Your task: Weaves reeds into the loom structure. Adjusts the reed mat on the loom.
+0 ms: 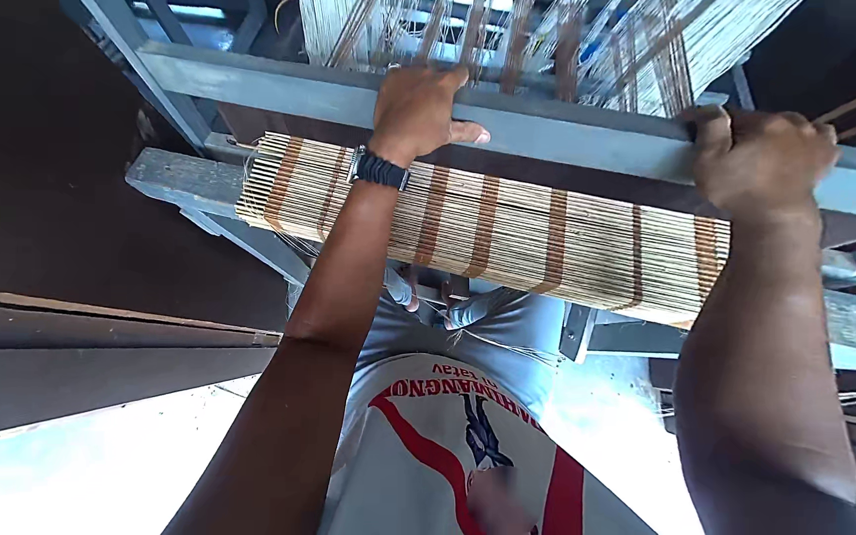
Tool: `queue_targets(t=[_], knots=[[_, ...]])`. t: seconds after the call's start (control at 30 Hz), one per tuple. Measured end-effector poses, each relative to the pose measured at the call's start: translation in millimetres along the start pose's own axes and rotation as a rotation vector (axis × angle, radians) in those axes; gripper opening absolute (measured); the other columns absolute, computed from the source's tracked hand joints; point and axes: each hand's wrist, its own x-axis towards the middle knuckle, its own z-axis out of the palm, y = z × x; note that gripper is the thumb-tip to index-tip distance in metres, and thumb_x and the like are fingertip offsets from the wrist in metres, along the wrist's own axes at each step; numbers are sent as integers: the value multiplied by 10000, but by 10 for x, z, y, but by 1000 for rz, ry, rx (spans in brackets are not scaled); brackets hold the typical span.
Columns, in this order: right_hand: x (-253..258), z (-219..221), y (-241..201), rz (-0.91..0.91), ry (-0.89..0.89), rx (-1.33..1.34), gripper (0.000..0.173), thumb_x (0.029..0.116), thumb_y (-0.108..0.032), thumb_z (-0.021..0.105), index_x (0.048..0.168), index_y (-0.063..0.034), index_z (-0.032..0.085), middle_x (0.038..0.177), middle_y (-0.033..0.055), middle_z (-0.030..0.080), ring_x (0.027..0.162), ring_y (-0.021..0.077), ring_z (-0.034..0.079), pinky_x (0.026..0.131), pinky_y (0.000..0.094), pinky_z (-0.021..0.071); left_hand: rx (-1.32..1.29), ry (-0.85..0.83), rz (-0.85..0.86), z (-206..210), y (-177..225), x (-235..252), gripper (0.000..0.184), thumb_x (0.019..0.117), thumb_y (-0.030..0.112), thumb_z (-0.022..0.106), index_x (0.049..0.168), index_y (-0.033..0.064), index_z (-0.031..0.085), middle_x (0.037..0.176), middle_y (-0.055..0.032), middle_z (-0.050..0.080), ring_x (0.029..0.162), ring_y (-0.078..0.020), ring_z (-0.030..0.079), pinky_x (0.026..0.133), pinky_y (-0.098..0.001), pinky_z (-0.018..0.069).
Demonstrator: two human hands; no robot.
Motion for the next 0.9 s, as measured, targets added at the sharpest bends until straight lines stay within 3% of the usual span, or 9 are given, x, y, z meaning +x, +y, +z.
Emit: queue_targets(t=[0.2,0.37,0.6,0.9], knots=[[21,9,3,17,0,-7,833,1051,-612,151,1159,30,671,1245,402,617,1254,625,522,957,812,338,-10,-15,2,-33,2,-5,786,803,814,622,1253,170,661,1138,-103,722,1096,-323,678,906,-586,503],[34,-3,-12,47,-11,-8,792,1055,-595,168,1205,-15,685,1285,353,630,1303,565,522,1026,771,337,-18,-10,14,-34,8,-18,791,812,807,625,1250,148,654,1136,-143,718,1107,-362,674,911,-610,503],[79,10,26,28,-9,-15,727,1063,-555,178,1182,-57,694,1259,310,657,1294,519,546,1040,737,340,5,-28,-21,-28,5,7,818,802,829,618,1235,136,655,1161,-173,705,1148,-401,652,937,-649,485],[72,26,17,4,3,-24,744,1065,-548,167,1076,-1,671,1199,315,671,1270,515,565,1017,720,362,18,-14,-8,-26,-14,0,795,803,819,629,1183,121,657,1134,-171,704,1118,-403,660,909,-649,489]])
